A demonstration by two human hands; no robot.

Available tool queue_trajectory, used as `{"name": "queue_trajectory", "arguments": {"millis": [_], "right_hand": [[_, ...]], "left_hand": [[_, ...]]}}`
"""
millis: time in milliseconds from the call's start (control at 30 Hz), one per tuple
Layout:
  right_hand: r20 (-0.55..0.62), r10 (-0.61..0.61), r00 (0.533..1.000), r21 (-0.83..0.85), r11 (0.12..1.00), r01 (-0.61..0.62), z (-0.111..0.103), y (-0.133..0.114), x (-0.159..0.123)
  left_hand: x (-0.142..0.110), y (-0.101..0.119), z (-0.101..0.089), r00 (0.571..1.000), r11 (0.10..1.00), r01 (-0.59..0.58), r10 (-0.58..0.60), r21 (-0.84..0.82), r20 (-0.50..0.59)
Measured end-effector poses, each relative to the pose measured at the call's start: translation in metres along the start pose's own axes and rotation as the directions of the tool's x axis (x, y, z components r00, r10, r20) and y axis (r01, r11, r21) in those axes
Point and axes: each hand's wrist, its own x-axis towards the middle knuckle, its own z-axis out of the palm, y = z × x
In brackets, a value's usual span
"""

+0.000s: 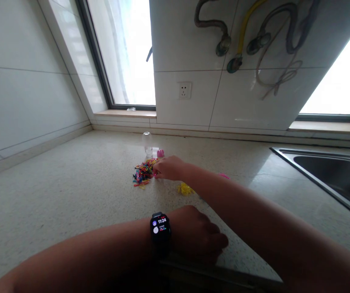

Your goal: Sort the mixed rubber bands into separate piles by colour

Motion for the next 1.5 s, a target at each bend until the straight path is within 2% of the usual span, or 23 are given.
{"name": "queue_trajectory", "arguments": {"millis": [333,533,633,733,867,1000,1133,1267,1367,1500], "right_hand": [[-0.019,0.022,1.0,-0.013,1.0,-0.022,0.001,-0.004,0.009],[-0.08,0.074,0.994,0.075,0.995,-0.068,0.007,0.002,0.004],[-0.121,0.122,0.985,0.151,0.983,-0.103,0.011,0.007,0.001],[-0.185,0.14,0.973,0.278,0.957,-0.085,0.014,0.011,-0.001],[-0.233,0.167,0.958,0.467,0.883,-0.041,0.017,0.014,-0.005],[-0.244,0.206,0.948,0.581,0.814,-0.027,0.014,0.018,-0.016],[-0.228,0.286,0.931,0.63,0.772,-0.083,0.005,0.035,-0.042],[-0.198,0.38,0.904,0.685,0.713,-0.15,0.003,0.076,-0.088],[-0.155,0.47,0.869,0.72,0.656,-0.227,0.013,0.11,-0.131],[-0.102,0.625,0.774,0.768,0.544,-0.338,0.039,0.135,-0.184]], "left_hand": [[0.003,0.0,-0.003,1.0,1.0,0.003,-0.003,-0.005,0.023],[0.002,0.001,-0.003,0.999,1.0,0.006,-0.005,-0.015,0.037],[0.002,0.001,-0.003,0.999,1.0,0.001,0.0,-0.027,0.041],[0.002,0.0,-0.003,1.0,1.0,-0.002,0.002,-0.021,0.023],[0.002,0.0,-0.003,1.0,1.0,0.004,-0.004,-0.012,0.014],[0.003,0.001,-0.004,0.999,1.0,0.008,-0.008,-0.013,0.034],[0.003,0.001,-0.005,0.999,1.0,0.011,-0.011,-0.009,0.052],[0.002,0.0,-0.003,0.999,1.0,0.002,-0.002,0.009,0.04],[0.001,0.0,0.0,1.0,1.0,-0.002,0.002,0.019,0.018],[0.001,0.0,0.002,1.0,1.0,-0.005,0.004,0.025,0.011]]}}
